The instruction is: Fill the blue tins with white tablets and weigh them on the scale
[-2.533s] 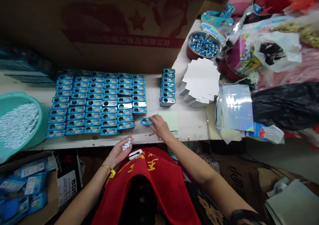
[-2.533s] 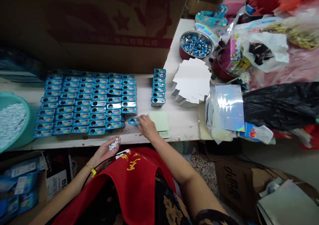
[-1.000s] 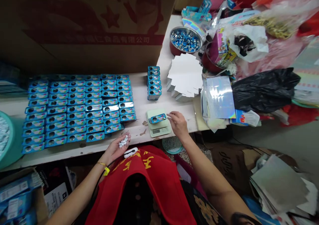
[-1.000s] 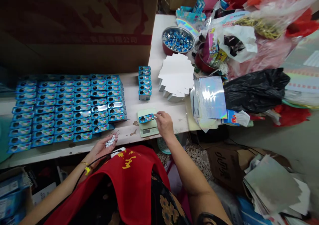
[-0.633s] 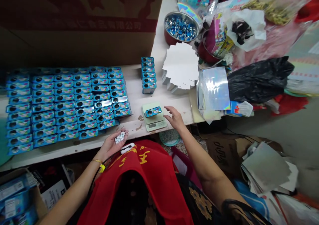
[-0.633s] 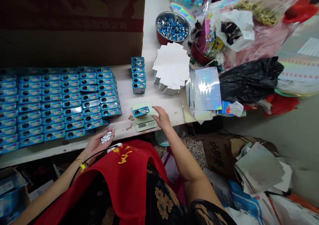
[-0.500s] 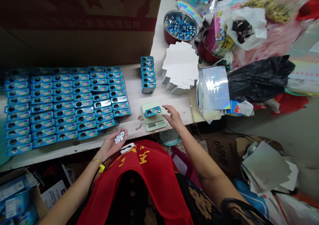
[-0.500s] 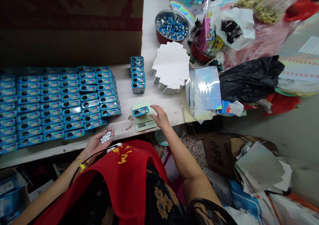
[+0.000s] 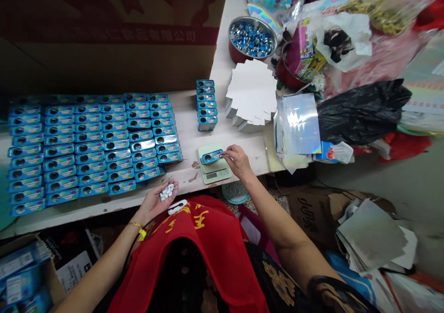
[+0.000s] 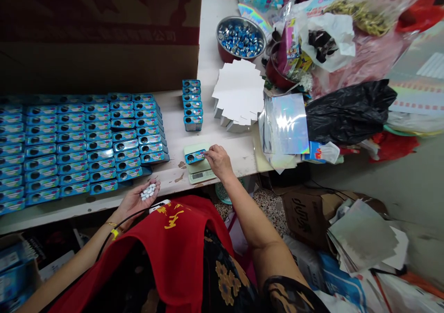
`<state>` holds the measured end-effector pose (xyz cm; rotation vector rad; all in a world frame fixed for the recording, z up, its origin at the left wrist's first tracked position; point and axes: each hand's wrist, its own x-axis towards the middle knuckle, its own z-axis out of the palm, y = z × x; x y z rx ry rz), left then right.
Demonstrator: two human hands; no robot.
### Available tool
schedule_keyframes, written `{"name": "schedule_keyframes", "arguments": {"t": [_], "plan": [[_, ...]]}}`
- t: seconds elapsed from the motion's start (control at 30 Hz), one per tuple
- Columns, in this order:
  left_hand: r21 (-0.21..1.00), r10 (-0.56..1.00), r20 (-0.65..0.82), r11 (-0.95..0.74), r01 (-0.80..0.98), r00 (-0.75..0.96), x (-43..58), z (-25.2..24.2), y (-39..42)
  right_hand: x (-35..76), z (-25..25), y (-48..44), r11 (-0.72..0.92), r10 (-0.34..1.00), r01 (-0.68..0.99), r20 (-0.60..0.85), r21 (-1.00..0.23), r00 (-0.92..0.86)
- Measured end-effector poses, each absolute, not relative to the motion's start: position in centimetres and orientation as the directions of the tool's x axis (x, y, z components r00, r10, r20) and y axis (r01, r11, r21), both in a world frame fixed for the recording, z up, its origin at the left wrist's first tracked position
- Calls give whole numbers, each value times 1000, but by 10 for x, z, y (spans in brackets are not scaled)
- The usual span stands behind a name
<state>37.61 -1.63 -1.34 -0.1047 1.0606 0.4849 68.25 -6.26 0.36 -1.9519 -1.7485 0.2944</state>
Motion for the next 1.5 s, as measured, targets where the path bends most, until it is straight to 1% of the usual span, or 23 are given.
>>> {"name": "schedule_keyframes", "arguments": {"t": [0.13,0.2,0.27,0.37,0.43,0.5,0.53,0.6,0.7,0.77,0.83,0.97,1.1,1.2,1.27,1.37,1.5], "plan": [[146,319,-860,902,-407,398,378,-13,-16,671,7,-53,-33,988,911,123,-410,91],[142,309,-861,909,-392,403,382,-11,-14,665,8,-49,-18,995,910,85,-415,58],[144,307,-861,912,-385,405,389,-6,-11,659,9,-46,-4,997,886,68,-464,40],[166,322,-844,917,-362,429,402,3,-7,650,13,-47,39,994,806,102,-591,27],[180,328,-824,924,-336,462,412,8,-4,639,18,-51,99,991,735,136,-671,-10],[175,320,-808,932,-317,495,420,10,-3,621,24,-57,173,983,687,164,-706,-80],[169,318,-800,933,-317,508,423,10,-3,610,26,-60,205,978,689,169,-695,-120],[152,311,-786,935,-320,534,425,7,-6,587,30,-66,246,969,746,140,-619,-203],[123,277,-784,946,-299,555,420,0,-13,558,29,-74,256,958,856,-1,-448,-287],[101,240,-797,958,-270,554,414,-4,-19,546,25,-78,269,944,884,-79,-381,-321],[89,219,-807,963,-254,549,408,-7,-23,542,22,-80,294,929,887,-112,-357,-353],[91,215,-821,964,-249,530,404,-6,-28,543,20,-81,333,902,873,-149,-356,-405],[100,200,-837,971,-218,509,403,-5,-29,547,18,-80,330,901,859,-142,-391,-410],[119,208,-839,972,-204,503,406,-5,-27,553,14,-79,311,916,841,-97,-442,-389],[126,221,-818,970,-209,532,411,-4,-24,559,10,-77,305,926,826,-55,-474,-374],[141,256,-771,961,-237,583,426,2,-17,571,9,-72,260,955,788,26,-558,-296],[159,312,-761,940,-302,568,450,11,-5,595,18,-63,185,983,706,122,-684,-139]]}}
